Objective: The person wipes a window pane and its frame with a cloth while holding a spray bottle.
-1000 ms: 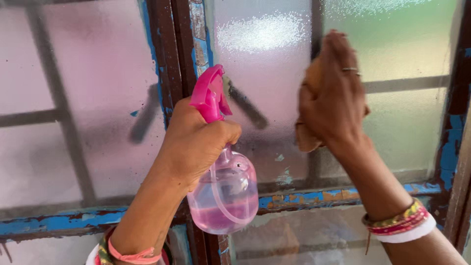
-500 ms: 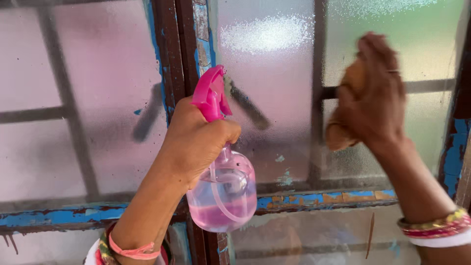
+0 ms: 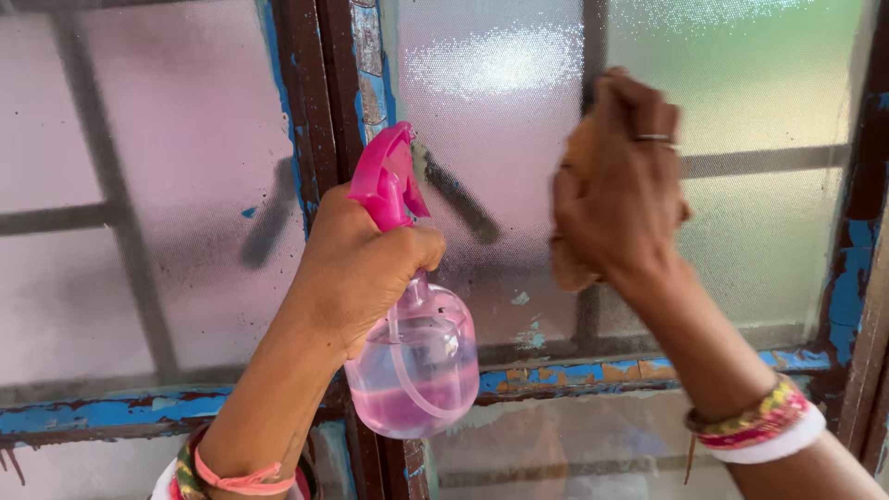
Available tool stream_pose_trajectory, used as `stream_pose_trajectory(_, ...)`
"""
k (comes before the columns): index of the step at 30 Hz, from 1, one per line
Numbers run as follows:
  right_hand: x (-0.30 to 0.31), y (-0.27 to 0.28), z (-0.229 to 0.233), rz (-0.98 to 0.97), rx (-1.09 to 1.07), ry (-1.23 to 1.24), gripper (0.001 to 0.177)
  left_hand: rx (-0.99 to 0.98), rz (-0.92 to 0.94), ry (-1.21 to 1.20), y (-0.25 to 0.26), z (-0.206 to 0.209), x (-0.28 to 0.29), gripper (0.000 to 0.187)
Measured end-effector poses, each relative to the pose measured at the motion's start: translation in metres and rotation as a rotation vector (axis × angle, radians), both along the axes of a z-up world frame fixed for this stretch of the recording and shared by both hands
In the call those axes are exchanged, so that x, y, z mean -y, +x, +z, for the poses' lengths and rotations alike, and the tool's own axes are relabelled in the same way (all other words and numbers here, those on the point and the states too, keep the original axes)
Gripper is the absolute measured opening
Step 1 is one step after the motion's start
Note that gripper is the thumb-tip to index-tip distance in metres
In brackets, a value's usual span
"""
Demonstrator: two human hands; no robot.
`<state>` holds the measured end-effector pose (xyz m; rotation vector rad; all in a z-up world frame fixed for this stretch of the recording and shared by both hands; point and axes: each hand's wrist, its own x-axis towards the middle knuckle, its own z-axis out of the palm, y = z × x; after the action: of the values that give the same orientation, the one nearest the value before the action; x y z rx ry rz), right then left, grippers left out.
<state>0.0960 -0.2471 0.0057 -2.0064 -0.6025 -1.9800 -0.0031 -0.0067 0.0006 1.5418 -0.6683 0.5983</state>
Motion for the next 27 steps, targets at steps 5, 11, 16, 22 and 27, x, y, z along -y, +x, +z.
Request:
stream_pose_trajectory(5,-0.048,-0.011,0.006,0.044,0.151,-0.206,0.071,-0.041,0.012,-0.011,-0.001,0.001,0.0,0.028)
stream_pose_trajectory(11,-0.033,-0.017,0.012,0.028,0.091,-0.361,0.074,-0.01,0.016,0.019,0.003,-0.002,-0.005,0.022)
stream_pose_trajectory(16,0.02,-0.005,0.009,0.005,-0.009,-0.231,0.072,0.001,-0.029,-0.006,0.002,-0.001,-0.003,0.027)
stream_pose_trajectory(22,0.093,0.01,-0.005,0.008,-0.019,-0.044,0.061,0.002,-0.027,-0.011,0.003,-0.002,-0.002,0.029)
stream_pose_trajectory(27,0.085,0.02,-0.01,-0.174,0.103,0.055,0.061,0.01,0.0,-0.007,0.002,-0.001,-0.002,0.026)
